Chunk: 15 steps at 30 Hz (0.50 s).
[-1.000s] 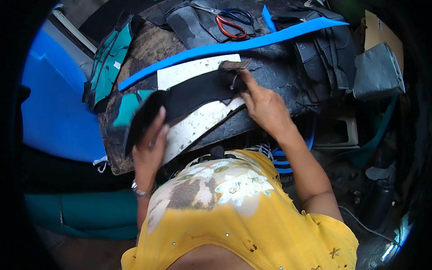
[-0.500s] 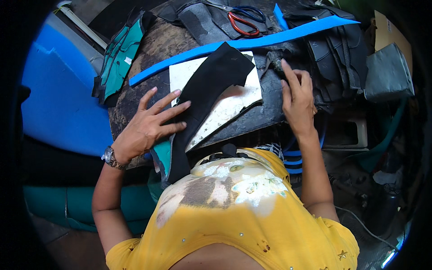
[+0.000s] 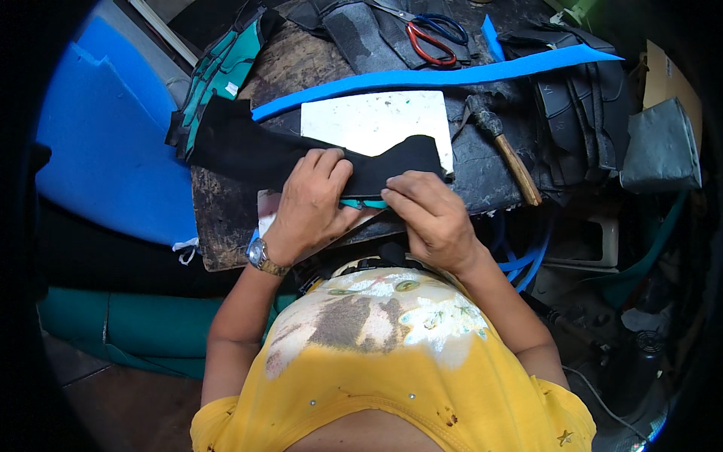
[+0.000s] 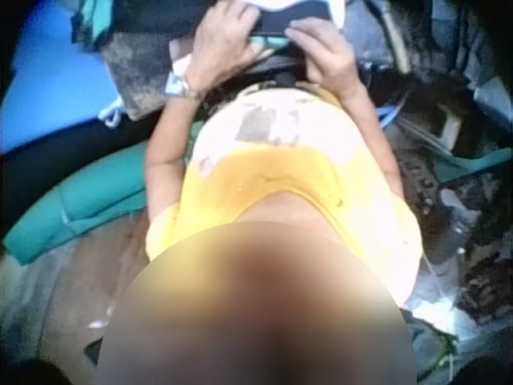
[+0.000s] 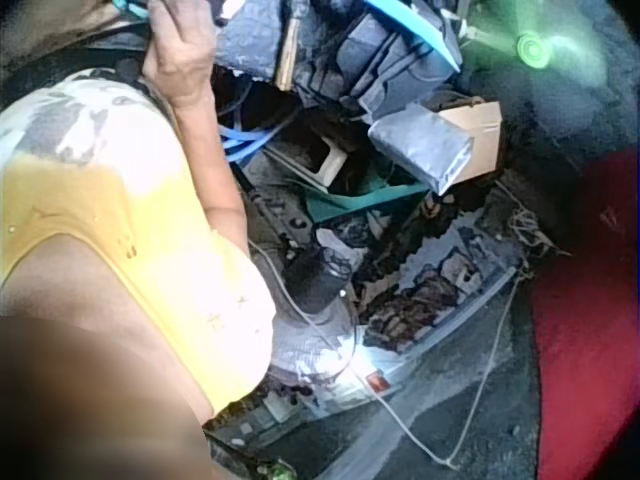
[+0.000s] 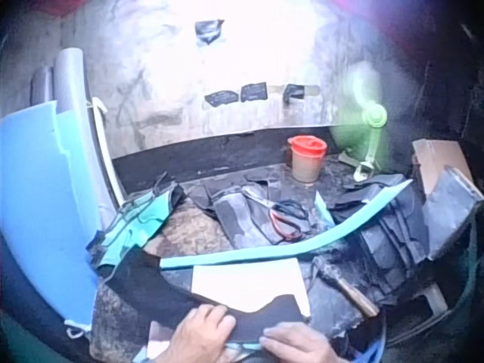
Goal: The person assembles a foam component by placing a black fabric strip onto a green foam piece, pressing it with a hammer, trimming a blue foam strip with scissors, and attaching it to the assembly. The person repeats this process for a second unit, handling both foam and fabric pieces throughout.
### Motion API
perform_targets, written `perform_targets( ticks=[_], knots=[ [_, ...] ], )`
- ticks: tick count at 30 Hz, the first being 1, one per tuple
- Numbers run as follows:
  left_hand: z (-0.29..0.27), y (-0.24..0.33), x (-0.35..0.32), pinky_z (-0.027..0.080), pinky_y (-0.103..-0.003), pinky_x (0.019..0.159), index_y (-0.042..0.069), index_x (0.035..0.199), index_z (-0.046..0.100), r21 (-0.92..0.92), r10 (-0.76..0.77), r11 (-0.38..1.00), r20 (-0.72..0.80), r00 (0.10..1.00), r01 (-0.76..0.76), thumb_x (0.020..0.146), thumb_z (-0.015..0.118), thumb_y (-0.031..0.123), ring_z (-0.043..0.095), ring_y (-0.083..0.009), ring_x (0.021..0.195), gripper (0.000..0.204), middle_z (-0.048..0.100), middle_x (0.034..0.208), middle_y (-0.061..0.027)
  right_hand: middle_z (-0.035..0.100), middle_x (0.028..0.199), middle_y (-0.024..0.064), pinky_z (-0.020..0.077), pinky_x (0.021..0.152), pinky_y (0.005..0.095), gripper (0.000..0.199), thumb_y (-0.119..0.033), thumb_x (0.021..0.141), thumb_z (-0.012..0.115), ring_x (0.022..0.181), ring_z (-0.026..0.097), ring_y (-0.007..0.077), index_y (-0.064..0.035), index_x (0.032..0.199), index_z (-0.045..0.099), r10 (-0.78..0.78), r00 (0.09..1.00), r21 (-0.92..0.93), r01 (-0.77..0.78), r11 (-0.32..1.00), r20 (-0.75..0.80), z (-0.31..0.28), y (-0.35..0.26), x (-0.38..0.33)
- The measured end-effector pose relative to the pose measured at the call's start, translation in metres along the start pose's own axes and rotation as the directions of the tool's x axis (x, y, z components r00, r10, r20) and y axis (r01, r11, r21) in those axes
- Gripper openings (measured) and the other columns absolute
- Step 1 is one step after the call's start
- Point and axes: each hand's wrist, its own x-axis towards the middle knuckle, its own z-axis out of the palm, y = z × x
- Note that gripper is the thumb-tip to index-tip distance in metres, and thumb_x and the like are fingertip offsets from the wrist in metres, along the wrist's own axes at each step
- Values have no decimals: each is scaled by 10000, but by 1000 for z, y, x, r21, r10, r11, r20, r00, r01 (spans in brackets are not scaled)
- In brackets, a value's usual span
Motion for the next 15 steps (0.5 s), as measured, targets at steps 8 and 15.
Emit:
perform_targets(
  ticks=[8,15],
  knots=[
    [16,25,1,440,-446,925,-70,1225,608,-23,-168,986,-53,984,167,764,760,209,512,-337,1110,560,527,1186,-182,673,1028,131,544,792,393,305,-14,668,670,953,625,280,57,958,734,-281,960,-119,281,952,21,22,6,-21],
    [20,18,24,468,-447,899,-122,997,675,-381,-369,862,-19,929,335,862,619,112,550,-375,1023,277,583,1100,-228,658,1066,174,540,854,431,410,34,695,656,984,633,353,65,1104,678,-47,993,-86,56,995,107,28,24,-16]
  ],
)
